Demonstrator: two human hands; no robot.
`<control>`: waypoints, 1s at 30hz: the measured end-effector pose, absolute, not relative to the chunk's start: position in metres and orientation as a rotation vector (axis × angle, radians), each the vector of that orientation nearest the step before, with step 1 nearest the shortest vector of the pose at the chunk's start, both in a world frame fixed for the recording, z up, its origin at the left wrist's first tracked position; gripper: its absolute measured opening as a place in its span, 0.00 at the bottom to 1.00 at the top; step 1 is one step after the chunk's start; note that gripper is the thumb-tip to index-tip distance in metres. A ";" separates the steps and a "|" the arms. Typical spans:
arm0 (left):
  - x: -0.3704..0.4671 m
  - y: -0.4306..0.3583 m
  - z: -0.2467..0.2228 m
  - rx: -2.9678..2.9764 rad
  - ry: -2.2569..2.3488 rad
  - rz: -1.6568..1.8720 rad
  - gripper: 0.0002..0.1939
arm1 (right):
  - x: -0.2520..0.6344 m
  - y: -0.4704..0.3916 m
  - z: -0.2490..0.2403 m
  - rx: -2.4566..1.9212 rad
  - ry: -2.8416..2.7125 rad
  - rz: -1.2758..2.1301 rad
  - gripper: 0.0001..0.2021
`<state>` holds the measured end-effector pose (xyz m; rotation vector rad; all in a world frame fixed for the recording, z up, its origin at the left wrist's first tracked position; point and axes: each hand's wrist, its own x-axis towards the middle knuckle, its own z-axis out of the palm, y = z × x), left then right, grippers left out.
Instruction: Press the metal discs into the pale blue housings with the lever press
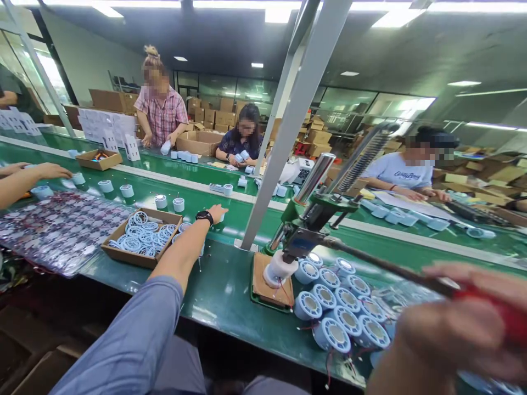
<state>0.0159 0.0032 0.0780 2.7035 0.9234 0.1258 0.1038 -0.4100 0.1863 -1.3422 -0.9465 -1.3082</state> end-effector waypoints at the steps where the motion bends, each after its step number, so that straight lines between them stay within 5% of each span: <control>1: 0.018 0.001 0.080 2.736 0.911 0.081 0.19 | 0.117 -0.392 0.209 -1.223 -0.939 -1.369 0.19; 6: 0.017 -0.030 0.097 2.902 0.805 -0.107 0.16 | 0.173 -0.323 0.286 -1.406 -0.980 -0.888 0.16; 12: -0.034 -0.126 0.079 3.013 0.576 -0.257 0.23 | 0.183 -0.316 0.287 -1.531 -0.925 -0.599 0.24; 17: -0.089 -0.153 0.064 3.048 0.570 0.042 0.25 | 0.133 -0.355 0.180 -1.302 -0.990 -0.648 0.33; 23: -0.152 -0.041 0.088 2.828 1.420 0.188 0.19 | 0.064 -0.334 0.004 -1.588 -0.750 -0.284 0.44; 30: -0.159 0.016 0.092 2.859 1.422 -0.143 0.17 | 0.065 -0.296 -0.021 -1.618 -0.639 -0.378 0.36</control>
